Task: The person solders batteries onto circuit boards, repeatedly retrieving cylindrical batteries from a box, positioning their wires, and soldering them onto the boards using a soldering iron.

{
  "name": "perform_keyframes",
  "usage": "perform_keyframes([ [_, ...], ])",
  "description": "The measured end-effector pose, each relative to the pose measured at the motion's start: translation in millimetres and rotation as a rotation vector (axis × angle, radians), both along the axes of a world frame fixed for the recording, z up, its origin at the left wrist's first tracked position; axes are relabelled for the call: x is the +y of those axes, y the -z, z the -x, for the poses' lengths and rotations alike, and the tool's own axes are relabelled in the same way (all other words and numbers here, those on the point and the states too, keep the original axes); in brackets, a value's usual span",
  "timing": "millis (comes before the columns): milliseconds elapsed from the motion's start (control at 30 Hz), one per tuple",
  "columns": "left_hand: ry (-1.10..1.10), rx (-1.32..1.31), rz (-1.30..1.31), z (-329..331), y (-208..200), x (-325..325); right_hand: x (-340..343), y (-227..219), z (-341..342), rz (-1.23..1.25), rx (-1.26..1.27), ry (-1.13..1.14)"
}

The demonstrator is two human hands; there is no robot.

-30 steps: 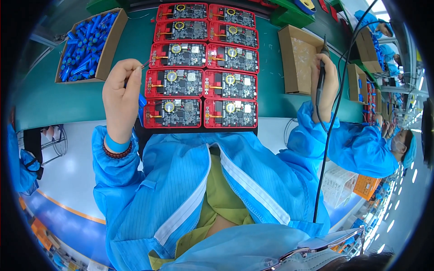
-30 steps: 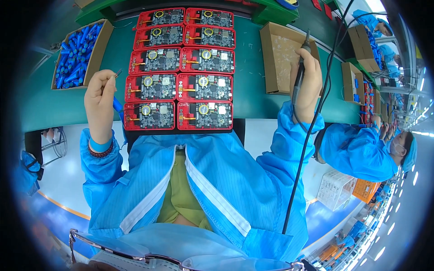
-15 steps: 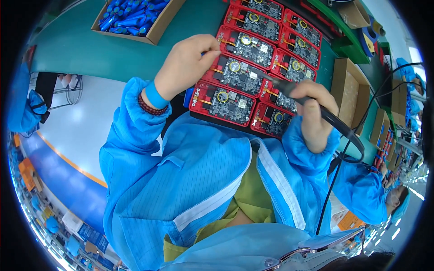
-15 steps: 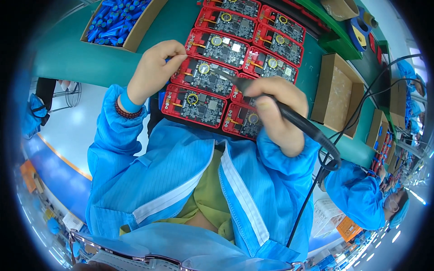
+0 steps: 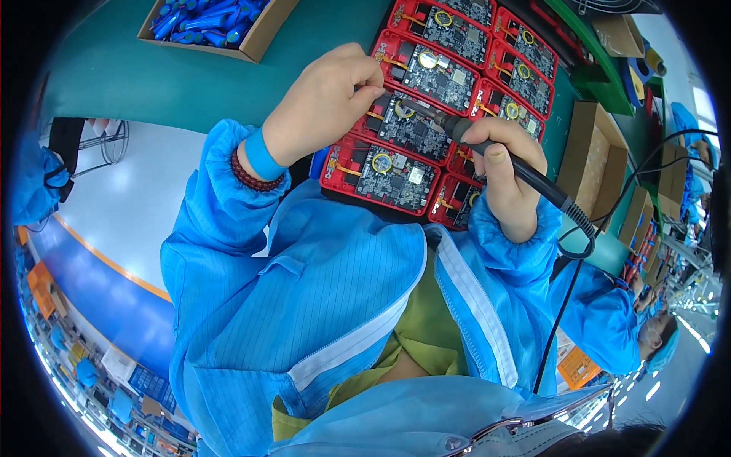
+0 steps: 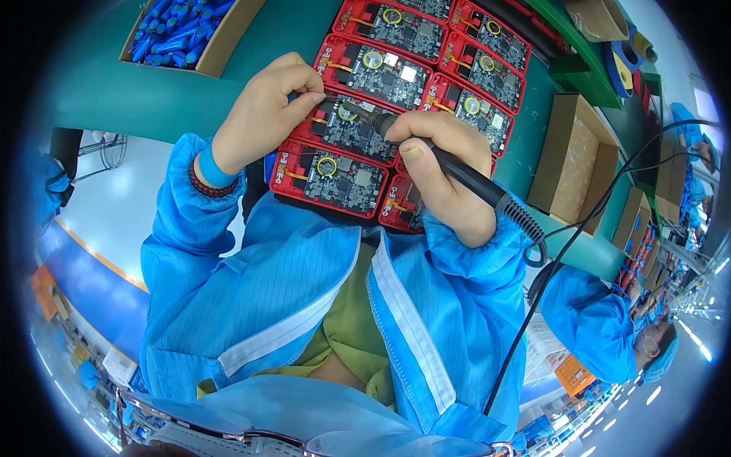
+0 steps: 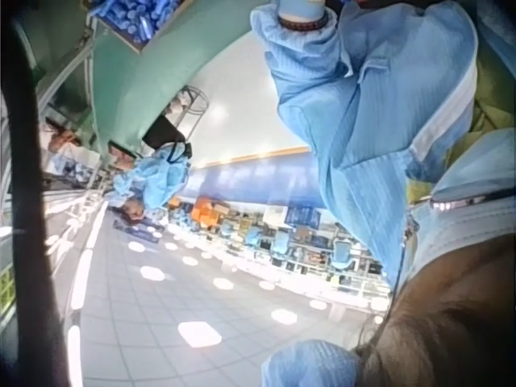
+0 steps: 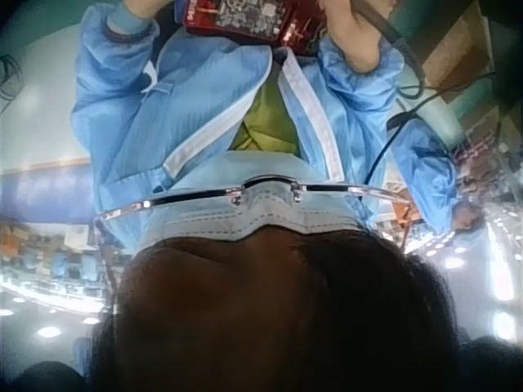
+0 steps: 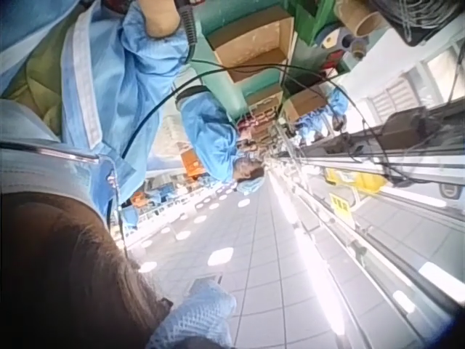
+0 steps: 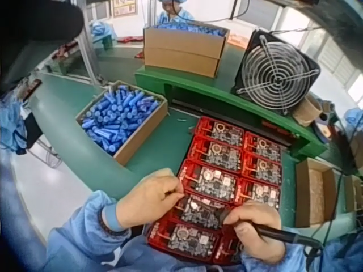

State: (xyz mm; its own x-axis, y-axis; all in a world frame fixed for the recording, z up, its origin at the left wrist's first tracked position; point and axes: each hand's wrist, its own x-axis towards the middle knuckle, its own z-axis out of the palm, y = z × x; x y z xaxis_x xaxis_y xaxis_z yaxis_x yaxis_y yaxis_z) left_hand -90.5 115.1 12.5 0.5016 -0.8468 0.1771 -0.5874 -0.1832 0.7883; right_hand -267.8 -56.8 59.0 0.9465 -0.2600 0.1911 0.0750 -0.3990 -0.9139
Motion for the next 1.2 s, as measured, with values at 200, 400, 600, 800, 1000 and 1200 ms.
perform_keyframes([
  [200, -0.005, -0.04, 0.014, -0.2, 2.8, -0.1, 1.1, 0.7, -2.7, -0.001, -0.005, -0.007],
  [400, -0.002, -0.065, 0.036, 1.3, 3.9, 0.0, 1.5, -0.7, -1.9, 0.026, 0.029, -0.019],
  [600, -0.003, -0.092, 0.053, 2.0, 4.6, -0.5, 0.9, 0.3, 1.0, 0.02, -0.059, 0.0],
  [800, -0.004, -0.078, 0.055, 2.0, 5.3, -0.3, -2.1, 2.6, 3.4, 0.0, 0.0, 0.032],
  [1000, 0.023, -0.071, 0.051, 0.0, 5.8, 2.3, -0.8, 2.2, 0.6, -0.023, -0.009, 0.017],
  [1200, 0.022, -0.073, 0.036, 0.1, 4.8, 1.5, -0.4, 4.1, -1.6, -0.003, -0.012, 0.012],
])
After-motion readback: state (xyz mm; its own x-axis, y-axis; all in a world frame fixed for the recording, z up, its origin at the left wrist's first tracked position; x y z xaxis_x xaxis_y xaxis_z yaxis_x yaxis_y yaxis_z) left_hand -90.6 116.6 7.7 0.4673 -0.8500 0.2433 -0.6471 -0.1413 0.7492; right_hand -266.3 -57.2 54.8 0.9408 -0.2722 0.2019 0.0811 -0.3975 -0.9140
